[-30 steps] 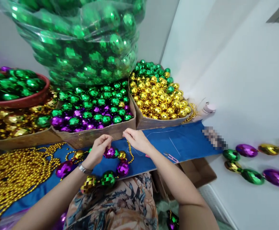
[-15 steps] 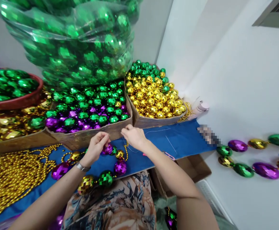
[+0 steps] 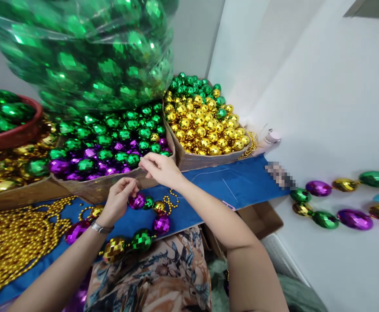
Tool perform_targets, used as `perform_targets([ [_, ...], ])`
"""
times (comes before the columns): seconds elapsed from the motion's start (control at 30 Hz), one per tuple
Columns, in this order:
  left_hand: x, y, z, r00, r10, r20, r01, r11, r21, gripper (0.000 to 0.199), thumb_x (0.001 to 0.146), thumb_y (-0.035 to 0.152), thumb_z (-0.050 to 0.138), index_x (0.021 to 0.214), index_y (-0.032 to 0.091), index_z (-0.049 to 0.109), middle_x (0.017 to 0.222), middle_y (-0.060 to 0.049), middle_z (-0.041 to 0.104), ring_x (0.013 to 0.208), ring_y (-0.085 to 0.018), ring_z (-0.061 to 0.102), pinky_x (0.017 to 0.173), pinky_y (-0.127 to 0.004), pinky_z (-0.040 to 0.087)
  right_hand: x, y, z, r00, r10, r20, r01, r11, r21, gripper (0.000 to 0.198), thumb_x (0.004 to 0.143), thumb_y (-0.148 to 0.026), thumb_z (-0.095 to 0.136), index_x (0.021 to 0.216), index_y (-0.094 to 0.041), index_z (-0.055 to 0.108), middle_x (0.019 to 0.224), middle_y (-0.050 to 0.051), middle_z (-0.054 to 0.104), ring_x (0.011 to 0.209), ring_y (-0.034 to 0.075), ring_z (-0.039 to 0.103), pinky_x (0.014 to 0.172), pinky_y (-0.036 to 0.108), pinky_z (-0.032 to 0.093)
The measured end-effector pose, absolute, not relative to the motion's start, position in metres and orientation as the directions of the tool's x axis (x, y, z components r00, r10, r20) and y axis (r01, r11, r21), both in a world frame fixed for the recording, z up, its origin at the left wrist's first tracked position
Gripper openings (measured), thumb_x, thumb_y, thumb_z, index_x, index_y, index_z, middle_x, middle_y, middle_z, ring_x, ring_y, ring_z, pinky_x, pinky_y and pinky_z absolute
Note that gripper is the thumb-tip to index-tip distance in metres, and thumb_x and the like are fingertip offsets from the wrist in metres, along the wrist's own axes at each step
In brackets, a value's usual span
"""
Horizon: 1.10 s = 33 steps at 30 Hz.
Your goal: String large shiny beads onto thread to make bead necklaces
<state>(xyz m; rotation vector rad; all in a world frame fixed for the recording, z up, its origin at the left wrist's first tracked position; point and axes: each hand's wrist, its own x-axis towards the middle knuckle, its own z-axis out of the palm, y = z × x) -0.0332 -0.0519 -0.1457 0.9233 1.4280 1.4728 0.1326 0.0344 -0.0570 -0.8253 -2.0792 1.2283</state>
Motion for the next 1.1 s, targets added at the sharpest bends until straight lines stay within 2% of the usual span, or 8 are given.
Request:
perform_targets([
  [0.13,-0.034,-0.05,-0.144,-0.336,0.939,-0.071,-0.128,0.029,0.991,0.023,0.078,0.038,0.067,0.081,0.017,0.059,0.066,0.001,0.063,0.053,-0.01,0.054,0.052,-0.021,0.04,0.135,0.051,-0.039,-0.724,0.645,0.243,0.284,0.601,-0.747,0.03,0.098,-0.041,0.04,0.101,-0.02,0.062,0.099,0.002,0.064,0.084,0.011,0.063,0.073,0.022,0.046],
  [0.27,-0.036,-0.051,-0.146,-0.362,0.929,-0.076,-0.144,0.025,0.989,0.024,0.076,0.039,0.068,0.081,0.017,0.059,0.066,0.0,0.063,0.055,-0.01,0.055,0.054,-0.022,0.042,0.154,0.073,-0.075,-0.685,0.729,0.008,0.677,0.64,-0.363,0.022,0.092,-0.038,0.054,0.106,-0.023,0.063,0.111,0.008,0.062,0.1,0.022,0.06,0.078,0.029,0.044],
  [0.33,-0.038,-0.053,-0.148,-0.383,0.92,-0.085,-0.16,0.024,0.987,0.025,0.076,0.039,0.069,0.081,0.017,0.059,0.066,0.0,0.063,0.055,-0.01,0.055,0.054,-0.022,0.043,0.17,0.074,-0.111,-0.619,0.779,-0.099,0.766,0.571,-0.296,0.018,0.091,-0.036,0.057,0.098,-0.021,0.065,0.104,0.01,0.064,0.095,0.022,0.061,0.074,0.028,0.043],
  [0.5,-0.037,-0.055,-0.15,-0.377,0.92,-0.108,-0.203,0.031,0.979,0.028,0.074,0.04,0.071,0.083,0.016,0.06,0.065,-0.001,0.063,0.058,-0.011,0.056,0.056,-0.022,0.044,0.203,0.049,-0.198,-0.591,0.754,-0.286,0.803,0.517,-0.298,0.017,0.075,-0.028,0.076,0.087,-0.022,0.065,0.094,0.004,0.063,0.079,0.016,0.063,0.064,0.022,0.041],
  [0.67,-0.033,-0.052,-0.142,-0.333,0.928,-0.166,-0.308,0.06,0.949,0.032,0.069,0.04,0.075,0.08,0.016,0.059,0.066,0.0,0.061,0.06,-0.011,0.057,0.061,-0.025,0.05,0.215,0.039,-0.227,-0.567,0.74,-0.363,0.818,0.455,-0.35,0.012,0.081,-0.024,0.071,0.088,-0.018,0.063,0.099,0.005,0.062,0.075,0.012,0.064,0.063,0.018,0.042],
  [0.77,-0.033,-0.05,-0.139,-0.329,0.923,-0.201,-0.343,0.082,0.936,0.034,0.066,0.04,0.077,0.079,0.015,0.059,0.066,0.001,0.06,0.06,-0.01,0.056,0.061,-0.025,0.051,0.219,0.049,-0.212,-0.588,0.701,-0.404,0.8,0.433,-0.415,0.01,0.09,-0.023,0.06,0.097,-0.017,0.061,0.085,0.002,0.065,0.063,0.009,0.063,0.059,0.017,0.042],
  [0.97,-0.03,-0.049,-0.139,-0.322,0.919,-0.226,-0.375,0.096,0.922,0.036,0.064,0.04,0.078,0.08,0.015,0.058,0.065,0.001,0.06,0.057,-0.009,0.054,0.06,-0.024,0.051,0.227,0.078,-0.131,-0.682,0.59,-0.433,0.723,0.45,-0.525,0.073,0.089,-0.034,0.059,0.15,-0.024,0.019,0.07,-0.003,0.067,0.046,0.009,0.06,0.056,0.019,0.045],
  [1.1,-0.027,-0.049,-0.138,-0.318,0.92,-0.231,-0.373,0.102,0.922,0.034,0.067,0.04,0.077,0.081,0.015,0.057,0.067,0.001,0.061,0.056,-0.009,0.053,0.059,-0.023,0.05,0.213,0.069,-0.058,-0.778,0.577,-0.249,0.615,0.618,-0.49,0.068,0.092,-0.031,0.052,0.151,-0.017,0.021,0.069,0.0,0.067,0.051,0.011,0.059,0.061,0.023,0.045],
])
